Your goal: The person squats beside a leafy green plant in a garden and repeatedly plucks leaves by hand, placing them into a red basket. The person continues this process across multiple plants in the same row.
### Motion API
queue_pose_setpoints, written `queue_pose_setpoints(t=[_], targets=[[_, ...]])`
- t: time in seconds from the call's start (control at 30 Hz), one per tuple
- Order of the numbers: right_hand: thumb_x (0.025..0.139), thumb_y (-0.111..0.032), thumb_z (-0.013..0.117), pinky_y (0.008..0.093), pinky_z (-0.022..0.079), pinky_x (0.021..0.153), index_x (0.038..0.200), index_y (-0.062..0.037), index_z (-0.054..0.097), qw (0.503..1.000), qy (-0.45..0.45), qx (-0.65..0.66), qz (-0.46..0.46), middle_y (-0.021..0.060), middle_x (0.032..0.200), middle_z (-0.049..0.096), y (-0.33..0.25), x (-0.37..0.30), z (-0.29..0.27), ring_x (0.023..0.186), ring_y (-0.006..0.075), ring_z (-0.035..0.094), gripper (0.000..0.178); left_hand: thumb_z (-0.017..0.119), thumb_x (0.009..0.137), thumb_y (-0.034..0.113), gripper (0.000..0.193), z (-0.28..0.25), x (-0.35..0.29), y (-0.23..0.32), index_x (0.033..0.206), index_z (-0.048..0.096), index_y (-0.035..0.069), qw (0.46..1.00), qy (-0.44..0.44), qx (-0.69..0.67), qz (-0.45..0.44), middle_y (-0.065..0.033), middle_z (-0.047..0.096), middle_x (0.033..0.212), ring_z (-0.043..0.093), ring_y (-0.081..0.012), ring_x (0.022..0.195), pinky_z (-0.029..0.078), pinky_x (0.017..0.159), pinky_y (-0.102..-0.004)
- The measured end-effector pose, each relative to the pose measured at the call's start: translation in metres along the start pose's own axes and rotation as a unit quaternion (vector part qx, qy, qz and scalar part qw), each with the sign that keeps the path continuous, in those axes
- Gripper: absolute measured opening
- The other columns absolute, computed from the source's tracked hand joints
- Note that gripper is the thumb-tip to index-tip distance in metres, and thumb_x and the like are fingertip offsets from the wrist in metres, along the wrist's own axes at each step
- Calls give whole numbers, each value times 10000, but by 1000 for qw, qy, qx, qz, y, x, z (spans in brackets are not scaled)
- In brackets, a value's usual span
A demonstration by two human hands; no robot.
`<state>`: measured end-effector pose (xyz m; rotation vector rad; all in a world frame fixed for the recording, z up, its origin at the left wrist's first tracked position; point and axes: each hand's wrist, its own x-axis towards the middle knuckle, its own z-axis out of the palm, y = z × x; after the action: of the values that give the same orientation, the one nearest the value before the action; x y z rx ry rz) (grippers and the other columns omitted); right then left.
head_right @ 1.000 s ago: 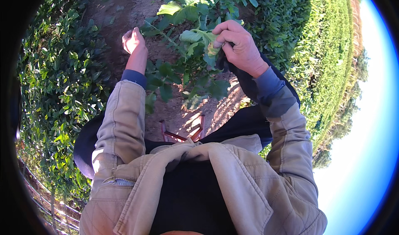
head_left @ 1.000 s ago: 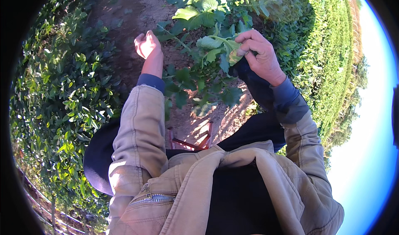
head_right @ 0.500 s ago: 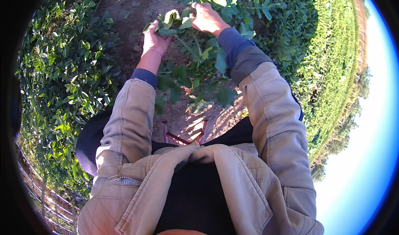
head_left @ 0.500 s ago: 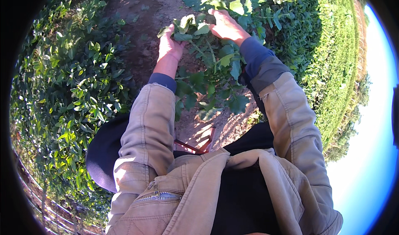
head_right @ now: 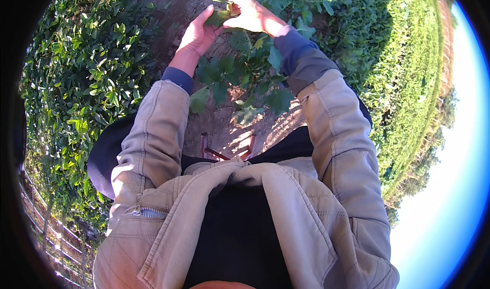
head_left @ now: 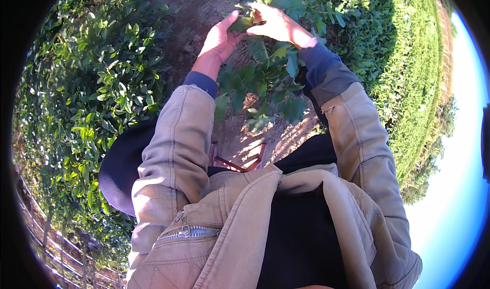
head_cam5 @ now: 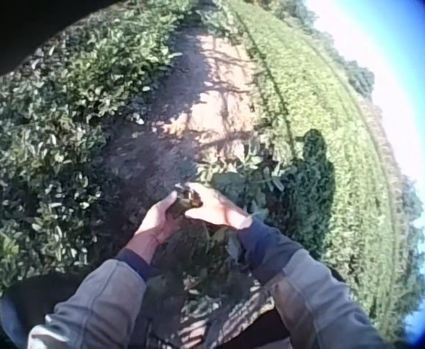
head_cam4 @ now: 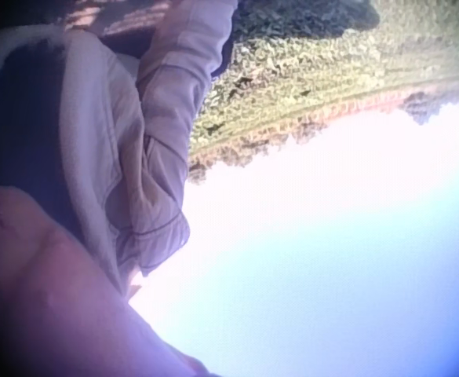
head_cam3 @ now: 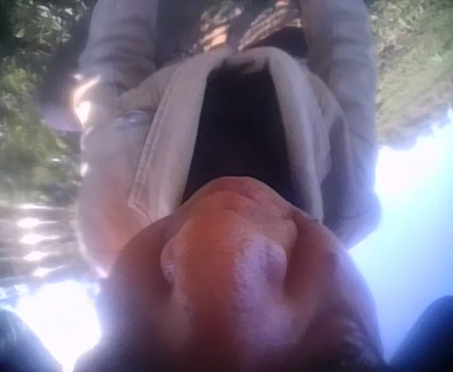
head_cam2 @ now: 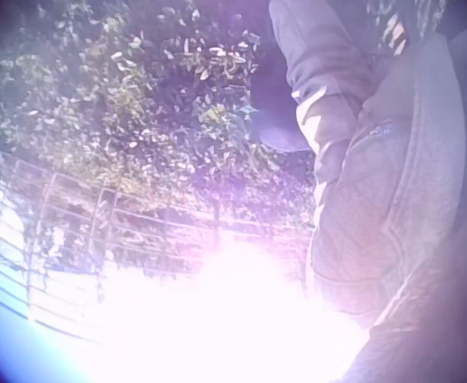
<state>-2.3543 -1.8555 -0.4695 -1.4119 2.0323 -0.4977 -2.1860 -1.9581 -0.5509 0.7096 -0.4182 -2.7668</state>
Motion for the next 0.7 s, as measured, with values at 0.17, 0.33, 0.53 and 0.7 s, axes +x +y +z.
queue_pose_setpoints(t=[0.17, 0.33, 0.53, 0.7], targets=[[873, -212, 816, 337, 566, 847, 1205, 22, 694, 1000, 20, 16, -17, 143, 1067, 727, -32, -42, -7, 937, 206, 712, 424, 715, 988, 469, 584, 4, -24, -12, 1299, 596, -12, 997, -12, -51, -49, -155, 692, 1278, 662, -290, 1202, 550, 1025, -437], [714, 79, 660, 382, 538, 885, 991, -15, 670, 997, 56, -25, -55, 123, 1028, 669, -46, -103, -11, 976, 328, 677, 292, 733, 971, 463, 530, -38, -17, -10, 1186, 638, -13, 981, 190, -12, -38, -161, 743, 1100, 749, -275, 974, 631, 821, -390], [671, 108, 702, 409, 521, 886, 879, -49, 643, 990, 104, -81, -55, 99, 1024, 661, -41, -140, 0, 1028, 344, 643, 267, 656, 962, 258, 205, -151, -18, -43, 967, 713, 61, 831, 548, 89, -29, -72, 698, 771, 666, -195, 580, 508, 507, -304], [674, 128, 679, 389, 523, 933, 959, -40, 663, 985, 140, -94, -24, 119, 1129, 670, -28, -154, 8, 1089, 327, 646, 331, 605, 945, 231, 446, -111, -59, -55, 1236, 657, -103, 764, 640, 77, -28, -245, 667, 1345, 680, -349, 1185, 541, 1007, -421]])
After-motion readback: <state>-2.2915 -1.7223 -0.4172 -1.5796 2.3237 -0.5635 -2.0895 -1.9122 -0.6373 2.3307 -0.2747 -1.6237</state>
